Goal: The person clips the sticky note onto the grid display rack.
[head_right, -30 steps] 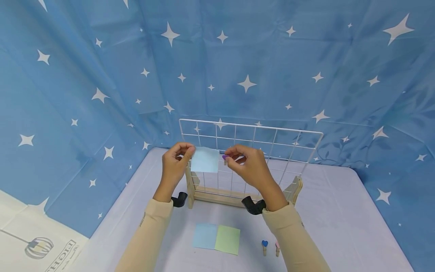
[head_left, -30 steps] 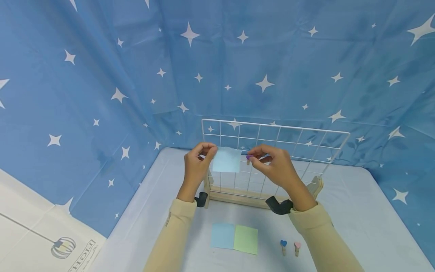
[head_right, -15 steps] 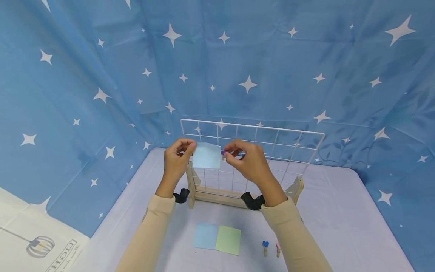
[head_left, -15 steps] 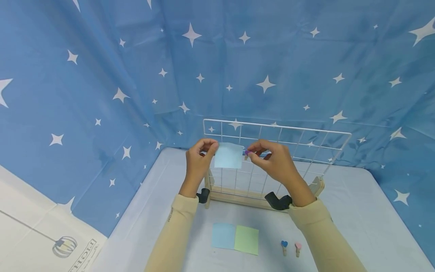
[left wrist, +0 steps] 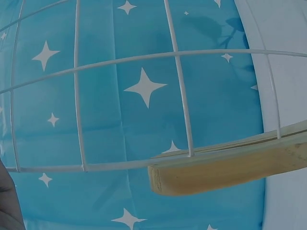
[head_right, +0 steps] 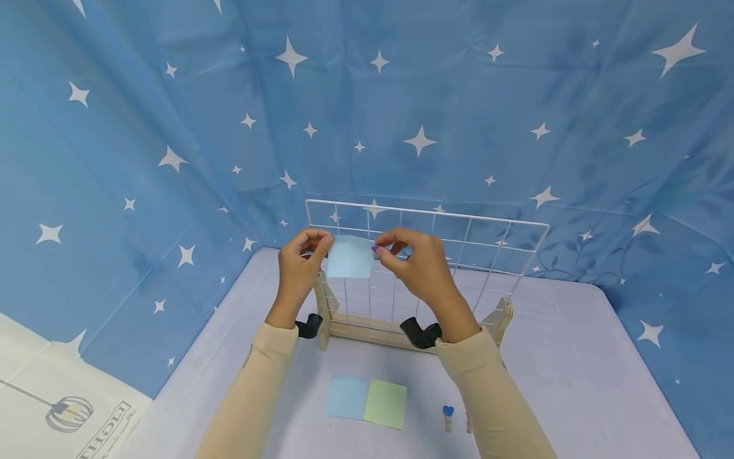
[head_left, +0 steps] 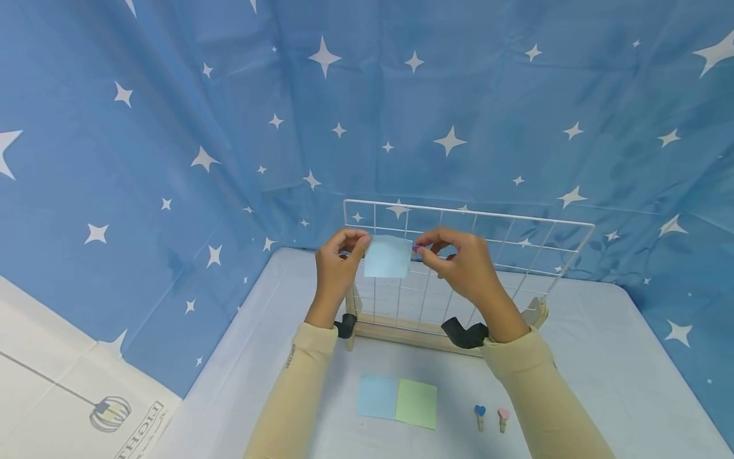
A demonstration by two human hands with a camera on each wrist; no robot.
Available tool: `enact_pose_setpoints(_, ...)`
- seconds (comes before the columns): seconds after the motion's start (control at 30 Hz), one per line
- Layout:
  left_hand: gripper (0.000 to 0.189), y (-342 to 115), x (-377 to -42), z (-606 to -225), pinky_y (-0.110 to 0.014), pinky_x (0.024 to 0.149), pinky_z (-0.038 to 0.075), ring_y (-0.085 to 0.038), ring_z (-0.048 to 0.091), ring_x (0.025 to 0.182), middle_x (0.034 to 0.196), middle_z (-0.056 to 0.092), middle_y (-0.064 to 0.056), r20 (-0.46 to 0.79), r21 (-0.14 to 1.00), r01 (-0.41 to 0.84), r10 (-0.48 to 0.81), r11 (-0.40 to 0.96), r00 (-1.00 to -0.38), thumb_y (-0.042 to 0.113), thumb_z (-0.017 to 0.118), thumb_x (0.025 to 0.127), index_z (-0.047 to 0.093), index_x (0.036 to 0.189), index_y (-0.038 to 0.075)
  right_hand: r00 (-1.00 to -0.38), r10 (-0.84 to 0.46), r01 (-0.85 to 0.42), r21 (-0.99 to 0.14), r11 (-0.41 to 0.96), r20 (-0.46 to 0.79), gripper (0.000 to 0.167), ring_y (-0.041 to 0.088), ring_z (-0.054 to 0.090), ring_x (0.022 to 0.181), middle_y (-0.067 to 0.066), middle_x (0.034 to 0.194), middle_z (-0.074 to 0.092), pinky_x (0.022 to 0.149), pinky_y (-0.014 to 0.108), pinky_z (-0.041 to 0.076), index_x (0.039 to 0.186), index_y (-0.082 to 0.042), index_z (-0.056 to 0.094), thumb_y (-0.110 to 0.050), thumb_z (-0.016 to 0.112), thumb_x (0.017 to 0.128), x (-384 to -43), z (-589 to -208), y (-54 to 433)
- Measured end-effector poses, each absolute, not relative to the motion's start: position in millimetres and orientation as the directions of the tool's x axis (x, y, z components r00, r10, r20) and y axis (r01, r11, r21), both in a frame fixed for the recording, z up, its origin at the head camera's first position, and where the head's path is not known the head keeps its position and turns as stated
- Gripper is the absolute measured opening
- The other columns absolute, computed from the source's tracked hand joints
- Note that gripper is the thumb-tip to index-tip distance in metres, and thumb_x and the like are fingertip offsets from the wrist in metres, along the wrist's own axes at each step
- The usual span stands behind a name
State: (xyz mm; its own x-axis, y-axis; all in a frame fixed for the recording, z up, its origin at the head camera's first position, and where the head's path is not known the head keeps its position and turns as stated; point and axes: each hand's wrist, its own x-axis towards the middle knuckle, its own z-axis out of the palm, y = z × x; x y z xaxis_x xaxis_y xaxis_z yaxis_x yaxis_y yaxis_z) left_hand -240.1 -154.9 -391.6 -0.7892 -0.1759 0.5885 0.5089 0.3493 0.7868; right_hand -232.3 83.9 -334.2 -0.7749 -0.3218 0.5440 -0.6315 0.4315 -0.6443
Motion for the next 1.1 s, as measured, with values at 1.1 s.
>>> enact_pose_setpoints(1.1, 0.018, -151.3, -248.2, -385.7, -0.023, 0.054, 0.054, -0.014, 0.068, 0.079, 0.089, 0.075, -0.012, 0.586, 0.801, 0.513, -0.227, 0.310, -0.778, 0.020, 0.076, 0.104, 0.078, 0.108, 0.002, -0.603, -0.216, -0.766, -0.483, 0.424, 0.768, 0.007, 0.029, 0.073, 0.073, 0.015, 0.095, 0.081, 0.060, 0.014, 0.048, 0.103, 0.002, 0.081, 0.003, 0.077, 0.097, -248.6, -323.7, 47.5)
